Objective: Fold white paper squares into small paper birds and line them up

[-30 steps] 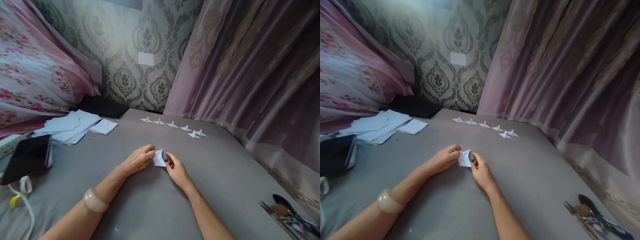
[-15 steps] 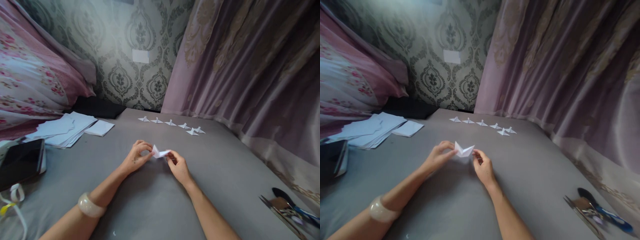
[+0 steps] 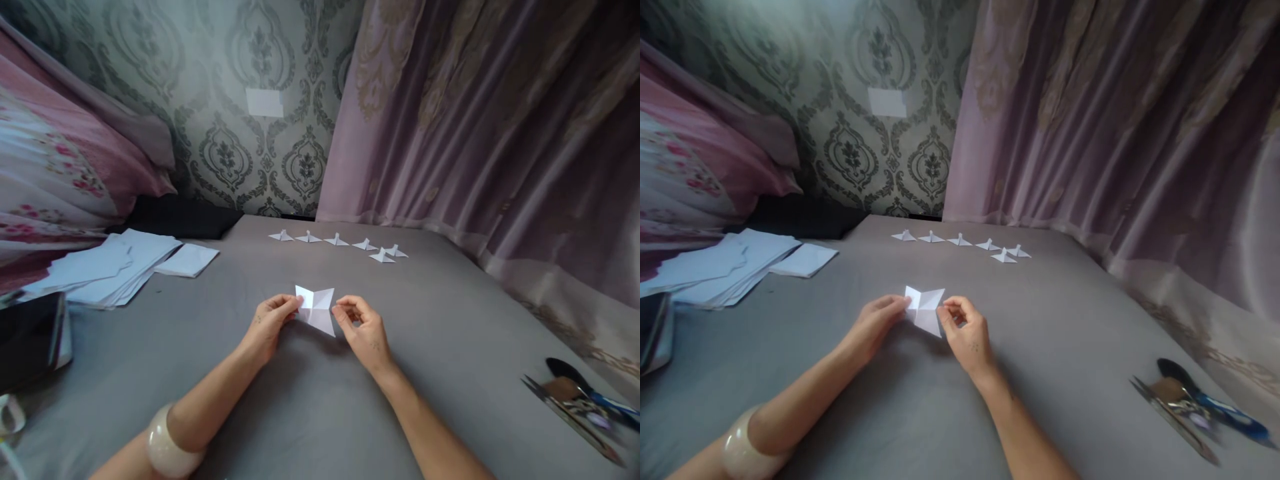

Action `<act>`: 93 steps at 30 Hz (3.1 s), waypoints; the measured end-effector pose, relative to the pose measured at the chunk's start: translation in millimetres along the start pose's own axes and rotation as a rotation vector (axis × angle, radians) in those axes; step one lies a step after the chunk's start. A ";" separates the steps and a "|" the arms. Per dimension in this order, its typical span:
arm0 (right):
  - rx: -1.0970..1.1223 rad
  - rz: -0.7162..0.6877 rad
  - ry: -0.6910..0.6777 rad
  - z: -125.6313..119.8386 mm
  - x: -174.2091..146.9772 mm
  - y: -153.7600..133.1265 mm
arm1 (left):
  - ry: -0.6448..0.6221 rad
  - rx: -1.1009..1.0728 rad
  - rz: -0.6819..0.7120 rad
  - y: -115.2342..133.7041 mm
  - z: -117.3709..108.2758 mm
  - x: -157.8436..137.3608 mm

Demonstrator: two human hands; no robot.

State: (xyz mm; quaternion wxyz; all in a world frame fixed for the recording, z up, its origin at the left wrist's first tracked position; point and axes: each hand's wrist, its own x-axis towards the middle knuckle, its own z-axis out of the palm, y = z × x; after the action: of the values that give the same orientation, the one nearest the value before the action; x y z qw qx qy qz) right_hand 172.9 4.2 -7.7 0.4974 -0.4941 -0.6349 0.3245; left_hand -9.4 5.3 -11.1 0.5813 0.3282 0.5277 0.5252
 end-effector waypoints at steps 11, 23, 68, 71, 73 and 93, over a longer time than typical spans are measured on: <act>0.114 0.142 -0.052 8.4 -1.1 6.6 | 0.002 0.092 0.159 3.9 11.3 -13.4; 0.282 0.249 -0.018 4.8 1.6 4.4 | -0.039 0.215 0.249 3.1 10.4 -13.2; 0.022 -0.036 -0.192 -2.0 -3.1 -3.3 | -0.219 0.638 0.788 -1.5 2.4 -11.2; 0.027 -0.111 -0.186 -1.8 -1.6 -1.5 | -0.221 0.666 0.802 -1.9 2.7 -10.6; 0.009 -0.153 -0.160 -2.1 -1.0 -2.2 | -0.233 0.676 0.811 -1.0 3.0 -11.5; -0.178 -0.305 -0.193 -4.2 -8.8 -12.9 | -0.266 0.713 0.828 4.1 7.4 -20.9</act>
State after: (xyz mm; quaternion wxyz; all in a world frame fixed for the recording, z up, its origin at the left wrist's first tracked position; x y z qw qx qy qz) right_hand 173.2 -8.4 2.4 0.4320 -0.4008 -0.7734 0.2338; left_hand -1.1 -12.5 0.0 0.2414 0.7473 0.4220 0.4529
